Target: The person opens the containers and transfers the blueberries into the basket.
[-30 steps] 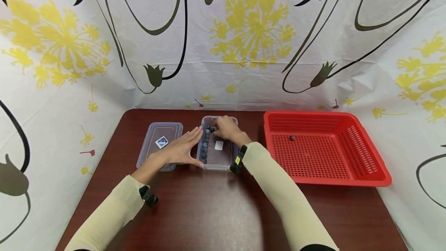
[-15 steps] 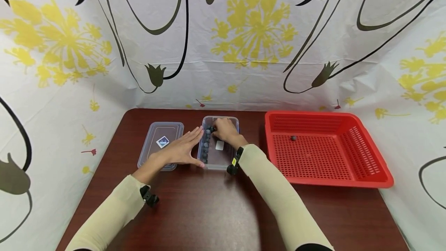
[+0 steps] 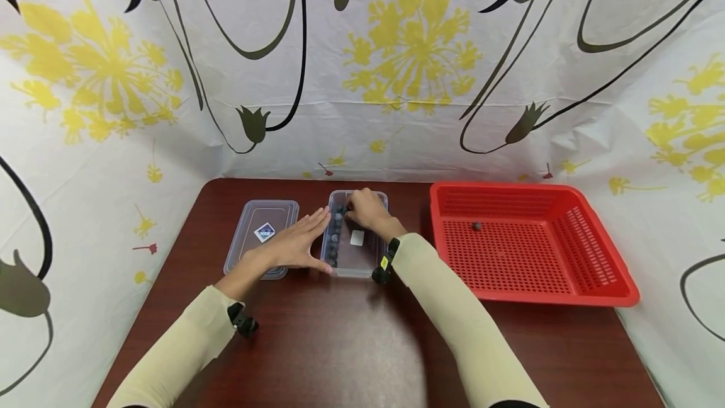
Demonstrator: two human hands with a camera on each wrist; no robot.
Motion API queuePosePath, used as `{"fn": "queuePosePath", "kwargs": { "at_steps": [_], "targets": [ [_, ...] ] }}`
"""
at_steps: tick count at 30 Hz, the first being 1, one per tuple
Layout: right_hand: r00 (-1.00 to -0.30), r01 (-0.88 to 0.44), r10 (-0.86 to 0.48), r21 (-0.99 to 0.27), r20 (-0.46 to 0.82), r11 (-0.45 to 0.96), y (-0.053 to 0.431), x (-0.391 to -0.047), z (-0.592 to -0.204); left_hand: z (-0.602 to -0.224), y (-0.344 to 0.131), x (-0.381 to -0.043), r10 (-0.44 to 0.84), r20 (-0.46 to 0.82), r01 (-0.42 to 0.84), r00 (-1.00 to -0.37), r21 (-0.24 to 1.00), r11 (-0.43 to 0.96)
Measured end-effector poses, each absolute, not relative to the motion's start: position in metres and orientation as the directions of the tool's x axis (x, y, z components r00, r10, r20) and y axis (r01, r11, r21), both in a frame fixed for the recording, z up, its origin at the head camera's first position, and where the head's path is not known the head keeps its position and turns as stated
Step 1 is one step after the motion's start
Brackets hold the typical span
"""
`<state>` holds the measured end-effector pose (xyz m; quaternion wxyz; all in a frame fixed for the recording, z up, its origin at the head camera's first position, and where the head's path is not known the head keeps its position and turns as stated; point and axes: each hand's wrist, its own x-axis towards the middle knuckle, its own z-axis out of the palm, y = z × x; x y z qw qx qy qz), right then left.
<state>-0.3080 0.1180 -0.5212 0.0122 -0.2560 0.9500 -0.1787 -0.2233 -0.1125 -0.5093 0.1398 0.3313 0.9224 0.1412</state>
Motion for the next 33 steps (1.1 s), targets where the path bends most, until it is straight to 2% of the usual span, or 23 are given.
{"fn": "queuePosePath", "kwargs": {
  "at_steps": [10, 20, 26, 33],
  "targets": [
    [-0.826, -0.554, -0.551, -0.347, 0.117, 0.757, 0.145, -0.308, -0.473, -0.508, -0.113, -0.224, 0.647, -0.183, 0.567, -0.74, 0.349, 0.746],
    [-0.739, -0.67, -0.631, -0.343, 0.235, 0.658, 0.216, -0.302, -0.425, -0.51, -0.114, -0.225, 0.655, -0.171, 0.575, -0.736, 0.353, 0.739],
    [-0.687, -0.721, -0.685, -0.346, 0.241, 0.601, 0.264, -0.293, -0.413, -0.507, -0.113, -0.224, 0.649, -0.177, 0.566, -0.74, 0.358, 0.743],
    [-0.699, -0.71, -0.673, -0.349, 0.241, 0.612, 0.325, -0.286, -0.42, -0.508, -0.113, -0.224, 0.649, -0.178, 0.564, -0.739, 0.363, 0.742]
  ]
}}
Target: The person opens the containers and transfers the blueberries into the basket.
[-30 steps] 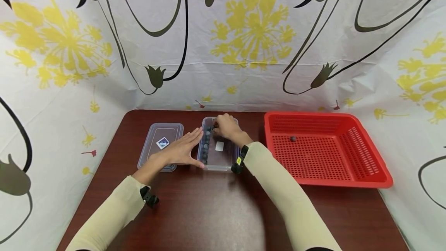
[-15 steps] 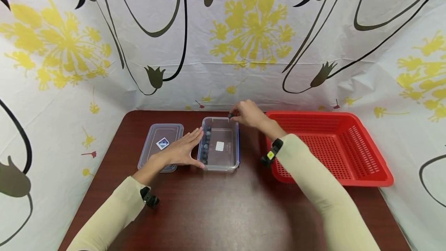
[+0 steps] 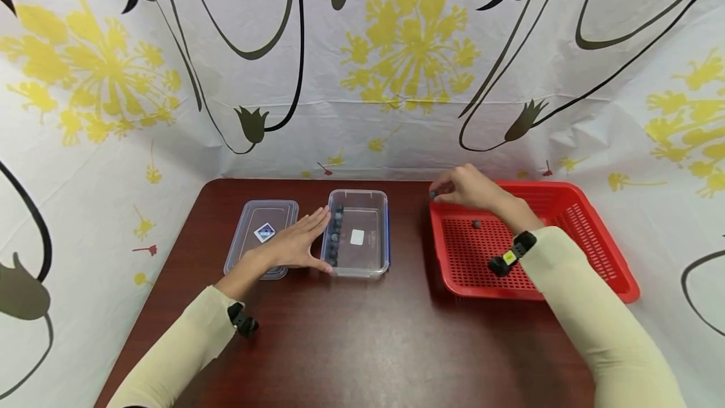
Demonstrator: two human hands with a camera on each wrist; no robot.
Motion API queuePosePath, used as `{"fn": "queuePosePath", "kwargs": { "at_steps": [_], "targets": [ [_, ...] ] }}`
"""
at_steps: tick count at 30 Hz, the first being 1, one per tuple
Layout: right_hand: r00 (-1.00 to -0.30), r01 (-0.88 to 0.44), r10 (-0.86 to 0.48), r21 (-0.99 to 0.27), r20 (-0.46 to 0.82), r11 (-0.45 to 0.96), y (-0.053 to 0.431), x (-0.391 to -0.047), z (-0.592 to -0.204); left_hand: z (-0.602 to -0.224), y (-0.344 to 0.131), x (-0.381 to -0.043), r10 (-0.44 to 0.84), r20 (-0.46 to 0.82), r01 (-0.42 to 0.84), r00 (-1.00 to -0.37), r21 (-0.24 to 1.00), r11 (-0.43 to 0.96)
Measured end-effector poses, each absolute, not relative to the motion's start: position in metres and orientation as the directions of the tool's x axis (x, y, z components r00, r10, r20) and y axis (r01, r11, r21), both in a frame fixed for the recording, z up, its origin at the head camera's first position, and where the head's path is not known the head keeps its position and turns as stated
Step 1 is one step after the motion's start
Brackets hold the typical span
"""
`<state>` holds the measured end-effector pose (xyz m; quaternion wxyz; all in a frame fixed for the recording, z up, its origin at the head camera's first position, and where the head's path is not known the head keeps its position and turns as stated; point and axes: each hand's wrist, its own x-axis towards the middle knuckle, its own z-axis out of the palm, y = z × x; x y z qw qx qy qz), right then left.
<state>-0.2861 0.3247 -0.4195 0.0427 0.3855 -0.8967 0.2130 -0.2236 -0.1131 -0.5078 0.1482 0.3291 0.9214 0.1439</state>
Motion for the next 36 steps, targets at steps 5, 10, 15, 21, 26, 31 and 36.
{"fn": "queuePosePath", "kwargs": {
  "at_steps": [5, 10, 15, 21, 26, 31, 36],
  "targets": [
    [-0.737, -0.669, -0.645, -0.357, 0.202, 0.652, 0.373, -0.283, -0.43, -0.508, -0.113, -0.224, 0.651, -0.185, 0.565, -0.736, 0.361, 0.742],
    [-0.801, -0.586, -0.588, -0.356, 0.117, 0.728, 0.415, -0.283, -0.446, -0.507, -0.113, -0.224, 0.649, -0.192, 0.561, -0.736, 0.362, 0.744],
    [-0.866, -0.447, -0.499, -0.39, -0.036, 0.805, 0.442, -0.281, -0.464, -0.507, -0.113, -0.224, 0.647, -0.187, 0.56, -0.74, 0.361, 0.745],
    [-0.889, -0.341, -0.433, -0.417, -0.148, 0.843, 0.458, -0.282, -0.485, -0.508, -0.113, -0.223, 0.649, -0.179, 0.565, -0.74, 0.359, 0.743],
    [-0.892, -0.308, -0.409, -0.403, -0.193, 0.862, 0.463, -0.284, -0.498, -0.508, -0.113, -0.223, 0.647, -0.18, 0.559, -0.741, 0.369, 0.742],
    [-0.894, -0.292, -0.393, -0.386, -0.216, 0.875, 0.465, -0.285, -0.505, -0.509, -0.113, -0.224, 0.647, -0.181, 0.557, -0.74, 0.374, 0.741],
    [-0.9, -0.277, -0.381, -0.398, -0.211, 0.875, 0.465, -0.284, -0.509, -0.509, -0.113, -0.224, 0.647, -0.181, 0.559, -0.741, 0.369, 0.743]
  ]
}}
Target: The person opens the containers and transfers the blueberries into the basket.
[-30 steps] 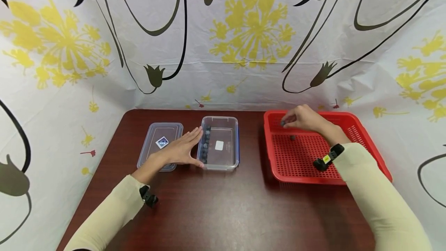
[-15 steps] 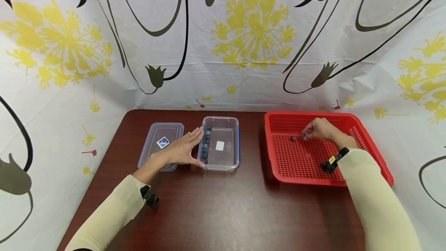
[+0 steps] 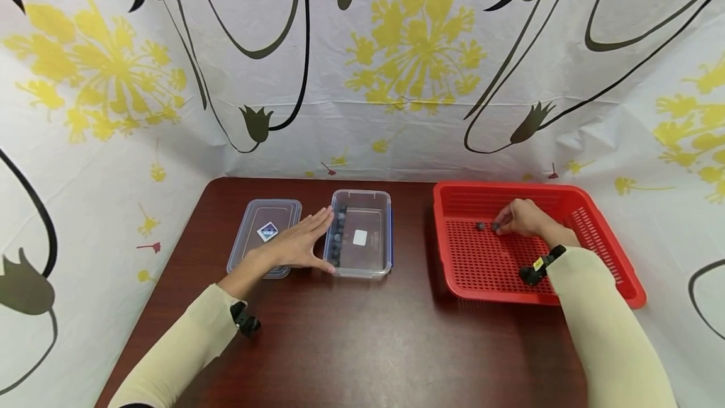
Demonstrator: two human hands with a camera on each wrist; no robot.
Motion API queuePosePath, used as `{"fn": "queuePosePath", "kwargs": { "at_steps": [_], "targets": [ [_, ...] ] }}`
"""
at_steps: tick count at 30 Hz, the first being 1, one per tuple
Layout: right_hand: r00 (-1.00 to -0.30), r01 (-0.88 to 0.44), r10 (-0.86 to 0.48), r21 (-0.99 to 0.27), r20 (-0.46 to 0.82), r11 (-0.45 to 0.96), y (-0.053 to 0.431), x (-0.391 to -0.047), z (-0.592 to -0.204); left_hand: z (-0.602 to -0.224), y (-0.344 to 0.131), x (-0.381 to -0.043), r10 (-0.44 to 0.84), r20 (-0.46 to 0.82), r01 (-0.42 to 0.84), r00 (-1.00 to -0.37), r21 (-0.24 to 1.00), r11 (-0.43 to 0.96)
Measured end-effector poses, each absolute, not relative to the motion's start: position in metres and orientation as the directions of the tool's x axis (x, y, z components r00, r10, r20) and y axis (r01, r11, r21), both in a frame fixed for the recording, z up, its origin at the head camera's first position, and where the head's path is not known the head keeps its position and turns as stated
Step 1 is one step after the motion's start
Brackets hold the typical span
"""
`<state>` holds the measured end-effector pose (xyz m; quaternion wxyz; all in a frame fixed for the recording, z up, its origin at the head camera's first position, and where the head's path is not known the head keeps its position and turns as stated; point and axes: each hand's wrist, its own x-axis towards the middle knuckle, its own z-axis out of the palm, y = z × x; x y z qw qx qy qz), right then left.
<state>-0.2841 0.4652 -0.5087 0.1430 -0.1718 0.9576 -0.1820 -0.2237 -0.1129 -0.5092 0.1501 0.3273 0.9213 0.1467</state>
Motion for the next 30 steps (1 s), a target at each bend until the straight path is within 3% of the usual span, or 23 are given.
{"fn": "queuePosePath", "kwargs": {
  "at_steps": [5, 10, 18, 23, 30],
  "targets": [
    [-0.894, -0.326, -0.412, -0.376, -0.174, 0.867, 0.464, -0.281, -0.504, -0.509, -0.112, -0.222, 0.649, -0.185, 0.56, -0.738, 0.368, 0.742],
    [-0.884, -0.421, -0.463, -0.326, -0.061, 0.847, 0.451, -0.278, -0.479, -0.509, -0.112, -0.223, 0.65, -0.183, 0.562, -0.738, 0.369, 0.741],
    [-0.779, -0.626, -0.609, -0.259, 0.153, 0.736, 0.408, -0.282, -0.442, -0.511, -0.113, -0.223, 0.643, -0.181, 0.555, -0.744, 0.368, 0.746],
    [-0.719, -0.694, -0.666, -0.24, 0.196, 0.679, 0.369, -0.281, -0.426, -0.51, -0.113, -0.223, 0.648, -0.181, 0.558, -0.74, 0.373, 0.741],
    [-0.688, -0.72, -0.705, -0.276, 0.173, 0.636, 0.306, -0.282, -0.411, -0.507, -0.114, -0.224, 0.651, -0.186, 0.567, -0.736, 0.356, 0.743]
  ]
}}
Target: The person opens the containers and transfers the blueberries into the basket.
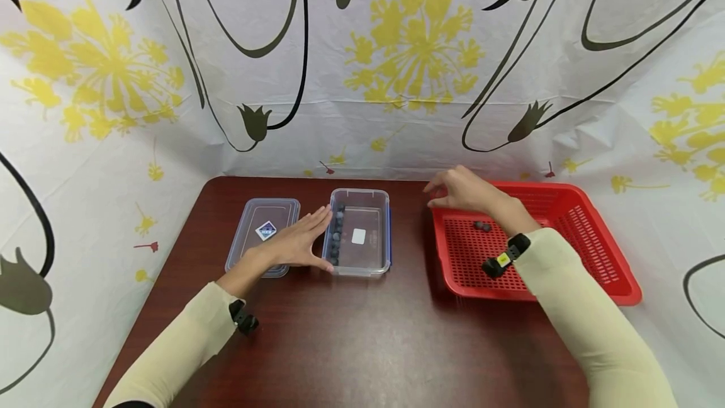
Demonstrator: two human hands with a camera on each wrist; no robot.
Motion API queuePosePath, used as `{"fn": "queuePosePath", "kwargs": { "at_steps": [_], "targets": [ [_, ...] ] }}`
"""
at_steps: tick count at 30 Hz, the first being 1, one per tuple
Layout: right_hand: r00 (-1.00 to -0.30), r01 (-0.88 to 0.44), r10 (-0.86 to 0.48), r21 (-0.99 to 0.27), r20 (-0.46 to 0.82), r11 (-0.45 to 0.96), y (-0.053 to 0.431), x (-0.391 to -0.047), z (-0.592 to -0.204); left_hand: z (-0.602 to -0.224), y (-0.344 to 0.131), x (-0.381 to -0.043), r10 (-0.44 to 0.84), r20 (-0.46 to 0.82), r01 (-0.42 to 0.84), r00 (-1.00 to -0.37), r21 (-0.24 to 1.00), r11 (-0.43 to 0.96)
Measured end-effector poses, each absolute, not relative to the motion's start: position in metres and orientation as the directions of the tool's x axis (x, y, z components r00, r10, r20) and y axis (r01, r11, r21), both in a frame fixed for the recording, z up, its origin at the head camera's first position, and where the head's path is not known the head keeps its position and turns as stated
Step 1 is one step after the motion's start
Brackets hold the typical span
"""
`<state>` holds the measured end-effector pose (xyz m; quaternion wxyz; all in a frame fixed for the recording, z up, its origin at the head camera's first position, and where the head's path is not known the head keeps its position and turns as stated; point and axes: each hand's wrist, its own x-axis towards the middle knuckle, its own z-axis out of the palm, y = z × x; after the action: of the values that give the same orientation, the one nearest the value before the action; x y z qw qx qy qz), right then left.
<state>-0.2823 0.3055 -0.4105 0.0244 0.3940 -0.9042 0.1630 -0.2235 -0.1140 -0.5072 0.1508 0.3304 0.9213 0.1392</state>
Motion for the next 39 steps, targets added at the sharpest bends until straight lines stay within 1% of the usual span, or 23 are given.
{"fn": "queuePosePath", "kwargs": {
  "at_steps": [6, 9, 14, 16, 22, 27, 31, 34, 39],
  "targets": [
    [-0.662, -0.723, -0.736, -0.376, 0.14, 0.579, 0.257, -0.286, -0.417, -0.507, -0.114, -0.224, 0.652, -0.187, 0.568, -0.735, 0.355, 0.742],
    [-0.639, -0.732, -0.754, -0.419, 0.151, 0.536, 0.235, -0.289, -0.428, -0.507, -0.115, -0.223, 0.653, -0.183, 0.573, -0.735, 0.348, 0.743],
    [-0.6, -0.746, -0.787, -0.457, 0.144, 0.485, 0.202, -0.289, -0.451, -0.508, -0.114, -0.223, 0.653, -0.181, 0.575, -0.736, 0.342, 0.743],
    [-0.595, -0.736, -0.794, -0.479, 0.123, 0.478, 0.189, -0.288, -0.461, -0.509, -0.114, -0.224, 0.652, -0.181, 0.574, -0.736, 0.344, 0.743],
    [-0.542, -0.707, -0.84, -0.556, 0.032, 0.436, 0.158, -0.277, -0.485, -0.51, -0.114, -0.224, 0.648, -0.18, 0.572, -0.74, 0.337, 0.748],
    [-0.515, -0.688, -0.856, -0.577, -0.038, 0.44, 0.14, -0.268, -0.499, -0.508, -0.113, -0.225, 0.651, -0.171, 0.582, -0.74, 0.323, 0.746],
    [-0.478, -0.694, -0.877, -0.594, -0.046, 0.408, 0.131, -0.264, -0.51, -0.508, -0.113, -0.225, 0.648, -0.17, 0.58, -0.742, 0.321, 0.749],
    [-0.451, -0.712, -0.891, -0.579, -0.056, 0.396, 0.127, -0.262, -0.518, -0.508, -0.113, -0.225, 0.647, -0.173, 0.577, -0.743, 0.324, 0.75],
    [-0.456, -0.716, -0.886, -0.556, -0.084, 0.421, 0.124, -0.26, -0.525, -0.508, -0.113, -0.225, 0.65, -0.174, 0.579, -0.74, 0.328, 0.747]
  ]
}}
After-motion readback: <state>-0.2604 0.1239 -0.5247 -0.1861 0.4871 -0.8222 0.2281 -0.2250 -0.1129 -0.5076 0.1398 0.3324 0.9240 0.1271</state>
